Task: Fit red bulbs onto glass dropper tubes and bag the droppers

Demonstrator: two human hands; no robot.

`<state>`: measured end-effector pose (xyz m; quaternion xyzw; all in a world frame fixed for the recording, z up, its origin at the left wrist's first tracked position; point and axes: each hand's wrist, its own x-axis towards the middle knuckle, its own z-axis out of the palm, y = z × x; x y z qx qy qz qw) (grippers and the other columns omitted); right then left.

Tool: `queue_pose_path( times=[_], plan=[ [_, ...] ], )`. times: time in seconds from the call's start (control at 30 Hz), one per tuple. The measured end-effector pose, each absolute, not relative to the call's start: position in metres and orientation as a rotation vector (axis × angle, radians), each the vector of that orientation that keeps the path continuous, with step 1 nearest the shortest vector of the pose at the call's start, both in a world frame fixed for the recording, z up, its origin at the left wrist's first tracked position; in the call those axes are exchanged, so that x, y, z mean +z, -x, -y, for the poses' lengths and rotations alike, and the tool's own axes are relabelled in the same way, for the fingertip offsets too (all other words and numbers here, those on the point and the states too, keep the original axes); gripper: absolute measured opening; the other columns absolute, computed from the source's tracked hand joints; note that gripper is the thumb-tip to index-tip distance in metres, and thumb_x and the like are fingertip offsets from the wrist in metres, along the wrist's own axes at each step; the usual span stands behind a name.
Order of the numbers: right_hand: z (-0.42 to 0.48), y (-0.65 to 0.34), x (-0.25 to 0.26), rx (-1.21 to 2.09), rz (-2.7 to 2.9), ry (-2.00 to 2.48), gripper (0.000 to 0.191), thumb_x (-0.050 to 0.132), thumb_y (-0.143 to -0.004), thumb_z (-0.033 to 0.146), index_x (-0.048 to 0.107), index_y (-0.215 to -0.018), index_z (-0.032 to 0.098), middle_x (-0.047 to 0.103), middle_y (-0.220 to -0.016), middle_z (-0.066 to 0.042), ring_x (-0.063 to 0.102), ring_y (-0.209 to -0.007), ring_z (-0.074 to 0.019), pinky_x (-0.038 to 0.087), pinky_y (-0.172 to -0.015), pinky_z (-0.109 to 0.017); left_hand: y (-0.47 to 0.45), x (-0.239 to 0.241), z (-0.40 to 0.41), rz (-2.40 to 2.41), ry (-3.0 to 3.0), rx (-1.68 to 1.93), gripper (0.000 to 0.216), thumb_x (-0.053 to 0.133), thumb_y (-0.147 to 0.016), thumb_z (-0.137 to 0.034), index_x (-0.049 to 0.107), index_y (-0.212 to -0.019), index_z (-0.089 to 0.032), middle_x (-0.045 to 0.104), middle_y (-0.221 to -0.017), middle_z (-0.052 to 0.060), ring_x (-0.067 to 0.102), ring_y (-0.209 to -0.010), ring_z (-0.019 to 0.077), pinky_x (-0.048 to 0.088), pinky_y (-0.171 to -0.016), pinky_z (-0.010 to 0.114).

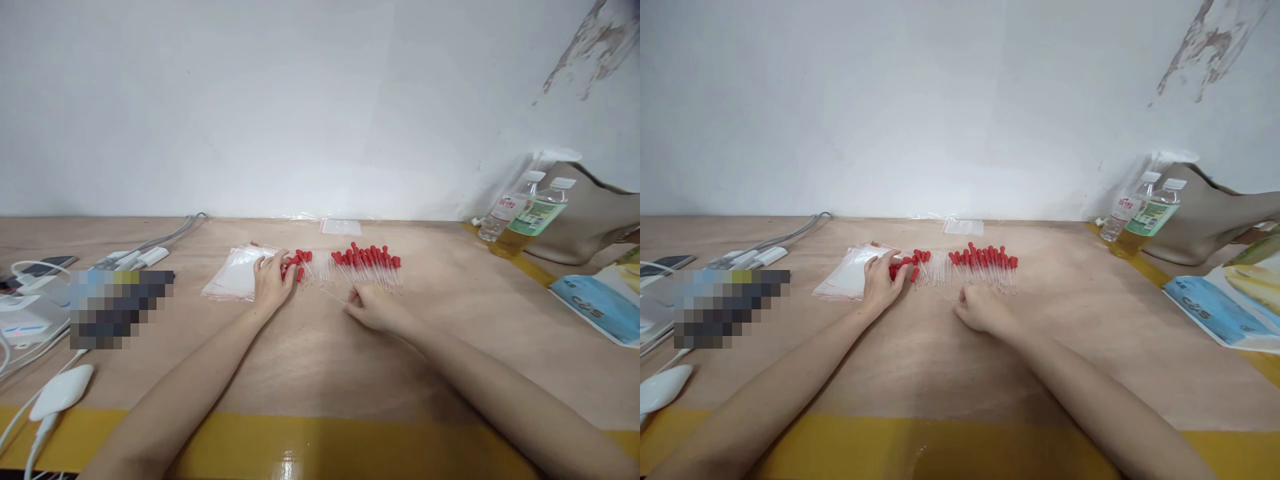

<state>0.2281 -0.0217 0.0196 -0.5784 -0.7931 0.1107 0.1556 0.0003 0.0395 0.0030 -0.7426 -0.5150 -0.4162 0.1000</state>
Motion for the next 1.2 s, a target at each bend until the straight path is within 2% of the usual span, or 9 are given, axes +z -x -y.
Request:
queue_pose_path(
  times=[0.1, 0.23, 0.33, 0.43, 0.63, 0.77, 0.93, 1.1, 1.2],
  plan=[
    [0.018, -0.219, 0.004, 0.296, 2.169, 1.553, 0.021, 0.058, -0.072, 0.038, 0.053, -0.077, 0.018, 0.057, -0.079, -0.004, 0.050, -0.070, -0.0148, 0.034, -0.060, -0.024, -0.007, 0.004, -0.032, 1.437, 2.286, -1.421, 0.035, 0.043, -0.084, -0.025, 0.042, -0.119, -0.018, 0.061, -0.095, 0.006, 0.053, -0.091, 0.0204, 0.038, -0.086, 0.037],
    [0.018, -0.213, -0.008, 0.243, 2.141, 1.536, 0.019, 0.050, -0.079, 0.034, 0.051, -0.070, 0.017, 0.057, -0.078, -0.004, 0.050, -0.072, -0.0153, 0.035, -0.064, -0.026, -0.021, -0.002, -0.021, 1.326, 2.549, -1.533, 0.037, 0.039, -0.086, -0.022, 0.040, -0.122, -0.019, 0.054, -0.109, 0.008, 0.052, -0.092, 0.0167, 0.042, -0.083, 0.032],
    [0.021, -0.217, -0.010, 0.209, 2.088, 1.535, 0.016, 0.046, -0.082, 0.028, 0.049, -0.070, 0.017, 0.057, -0.076, -0.005, 0.050, -0.072, -0.0164, 0.036, -0.065, -0.027, -0.027, -0.009, -0.015, 1.359, 2.668, -1.609, 0.023, 0.044, -0.083, -0.022, 0.050, -0.106, -0.018, 0.055, -0.097, 0.006, 0.053, -0.083, 0.0150, 0.044, -0.074, 0.029],
    [0.021, -0.223, -0.011, 0.303, 1.974, 1.464, 0.012, 0.041, -0.084, 0.025, 0.048, -0.077, 0.018, 0.057, -0.074, -0.004, 0.052, -0.070, -0.0157, 0.038, -0.063, -0.027, -0.030, -0.013, -0.013, 1.453, 2.767, -1.735, 0.010, 0.052, -0.079, -0.024, 0.052, -0.086, -0.017, 0.055, -0.082, 0.003, 0.053, -0.075, 0.0134, 0.043, -0.068, 0.026],
    [0.018, -0.225, -0.012, 0.271, 1.944, 1.201, 0.016, 0.040, -0.084, 0.019, 0.052, -0.094, 0.017, 0.061, -0.088, -0.007, 0.056, -0.082, -0.0170, 0.042, -0.072, -0.029, -0.033, -0.014, -0.014, 1.690, 2.849, -2.053, 0.020, 0.064, -0.068, -0.024, 0.047, -0.074, -0.016, 0.050, -0.068, -0.003, 0.050, -0.062, 0.0091, 0.039, -0.060, 0.020],
    [0.020, -0.223, -0.012, 0.244, 1.982, 1.107, 0.019, 0.038, -0.085, 0.019, 0.055, -0.094, 0.018, 0.061, -0.088, -0.006, 0.056, -0.082, -0.0165, 0.043, -0.073, -0.030, -0.033, -0.015, -0.015, 1.635, 2.908, -2.113, 0.021, 0.063, -0.069, -0.024, 0.043, -0.069, -0.017, 0.047, -0.065, -0.004, 0.048, -0.059, 0.0076, 0.038, -0.058, 0.019],
    [0.021, -0.222, -0.011, 0.251, 2.014, 1.098, 0.019, 0.038, -0.085, 0.019, 0.056, -0.093, 0.018, 0.061, -0.087, -0.006, 0.056, -0.081, -0.0156, 0.043, -0.072, -0.028, -0.032, -0.016, -0.016, 1.605, 2.890, -2.034, 0.019, 0.063, -0.070, -0.025, 0.046, -0.074, -0.017, 0.050, -0.066, -0.004, 0.050, -0.061, 0.0082, 0.039, -0.059, 0.020],
    [0.020, -0.221, -0.014, 0.270, 2.044, 1.073, 0.019, 0.041, -0.084, 0.019, 0.056, -0.095, 0.017, 0.062, -0.087, -0.006, 0.056, -0.079, -0.0155, 0.043, -0.072, -0.028, -0.031, -0.019, -0.017, 1.595, 2.906, -1.998, 0.025, 0.063, -0.071, -0.027, 0.055, -0.092, -0.016, 0.061, -0.087, 0.004, 0.058, -0.081, 0.0140, 0.045, -0.073, 0.026],
    [0.020, -0.221, -0.015, 0.316, 2.042, 1.030, 0.019, 0.042, -0.084, 0.021, 0.056, -0.097, 0.018, 0.062, -0.087, -0.005, 0.056, -0.079, -0.0147, 0.043, -0.071, -0.028, -0.031, -0.019, -0.015, 1.613, 2.924, -1.838, 0.025, 0.061, -0.073, -0.031, 0.061, -0.093, -0.016, 0.065, -0.087, 0.005, 0.060, -0.078, 0.0158, 0.047, -0.070, 0.028]
  ],
)
